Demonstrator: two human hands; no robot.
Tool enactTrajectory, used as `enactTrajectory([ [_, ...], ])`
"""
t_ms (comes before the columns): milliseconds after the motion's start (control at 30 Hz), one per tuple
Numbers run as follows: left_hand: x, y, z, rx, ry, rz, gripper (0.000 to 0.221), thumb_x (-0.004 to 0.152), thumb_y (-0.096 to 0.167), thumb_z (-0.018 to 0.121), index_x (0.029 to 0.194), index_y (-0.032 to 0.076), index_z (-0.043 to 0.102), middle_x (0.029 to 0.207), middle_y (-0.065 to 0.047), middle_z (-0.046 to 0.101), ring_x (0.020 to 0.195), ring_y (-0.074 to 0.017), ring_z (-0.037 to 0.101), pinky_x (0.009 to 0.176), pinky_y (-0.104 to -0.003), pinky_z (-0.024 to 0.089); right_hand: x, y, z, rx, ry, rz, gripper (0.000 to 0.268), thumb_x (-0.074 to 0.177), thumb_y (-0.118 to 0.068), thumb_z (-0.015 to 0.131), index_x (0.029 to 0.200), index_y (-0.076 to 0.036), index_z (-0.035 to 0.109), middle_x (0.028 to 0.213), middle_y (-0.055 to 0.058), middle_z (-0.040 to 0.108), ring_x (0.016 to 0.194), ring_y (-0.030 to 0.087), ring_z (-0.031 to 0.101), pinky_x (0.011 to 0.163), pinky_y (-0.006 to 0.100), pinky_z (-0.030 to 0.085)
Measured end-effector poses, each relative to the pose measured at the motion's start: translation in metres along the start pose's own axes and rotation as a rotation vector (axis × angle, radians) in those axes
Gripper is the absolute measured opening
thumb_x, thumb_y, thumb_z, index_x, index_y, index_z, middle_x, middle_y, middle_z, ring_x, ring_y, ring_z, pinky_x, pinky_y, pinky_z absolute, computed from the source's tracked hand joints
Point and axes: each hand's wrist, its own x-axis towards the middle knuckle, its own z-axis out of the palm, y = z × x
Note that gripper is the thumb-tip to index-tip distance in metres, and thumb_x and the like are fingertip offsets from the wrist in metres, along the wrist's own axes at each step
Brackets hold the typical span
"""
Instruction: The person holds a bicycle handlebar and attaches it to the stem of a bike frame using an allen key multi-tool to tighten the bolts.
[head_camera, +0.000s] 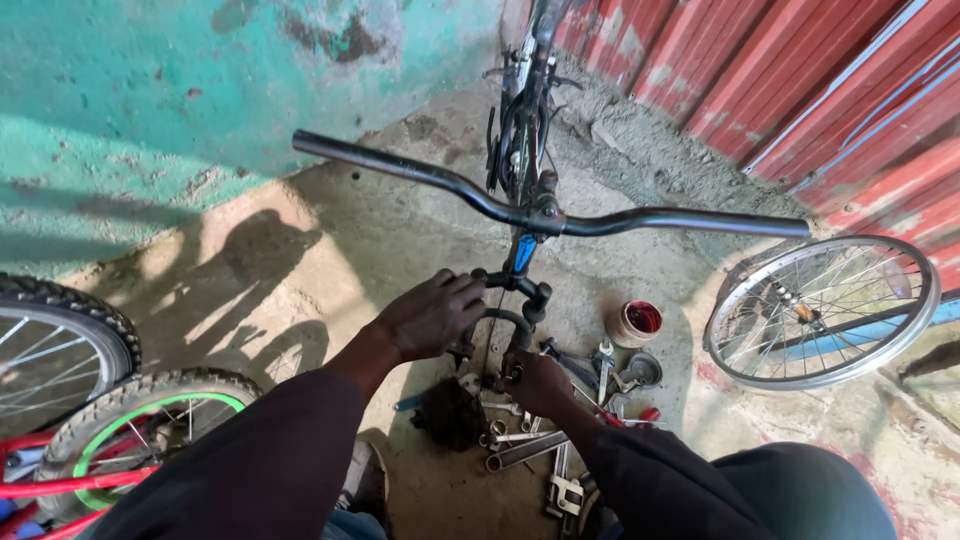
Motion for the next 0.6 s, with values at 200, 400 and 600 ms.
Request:
enactTrajectory([
  [200,0.016,0.037,0.079,-0.886,0.331,-1.075,0.064,0.095,0.014,0.072,0.15,0.001,0.041,0.131,-0.026,0.045,0.125,-0.0492,0.051,0.091,-0.058,0.058,-0.005,-0.032,-0.019,-0.468,0.162,0.019,0.045,0.089,-0.036,0.071,0.13,-0.017,0.065,0.101,0.013,0.075,0.094,0.035,0.074,0.076,0.051,0.063],
  [400,0.04,0.03,0.118,-0.994,0.436,-0.976,0.056,0.101,0.027,0.066,0.149,0.007,0.046,0.12,-0.024,0.058,0.115,-0.0472,0.061,0.088,-0.061,0.057,0.012,-0.085,-0.089,-0.503,0.344,-0.252,0.043,0.091,-0.029,0.068,0.131,-0.022,0.055,0.089,0.011,0.076,0.083,0.038,0.077,0.072,0.053,0.062],
  [600,0.044,0.02,0.154,-1.165,0.528,-1.062,0.031,0.097,0.027,0.074,0.125,0.017,0.066,0.106,-0.02,0.07,0.102,-0.0471,0.07,0.075,-0.055,0.058,0.09,-0.045,-0.065,-0.819,0.436,-0.36,0.029,0.088,-0.015,0.065,0.115,-0.019,0.056,0.069,0.008,0.07,0.067,0.032,0.075,0.058,0.046,0.061],
])
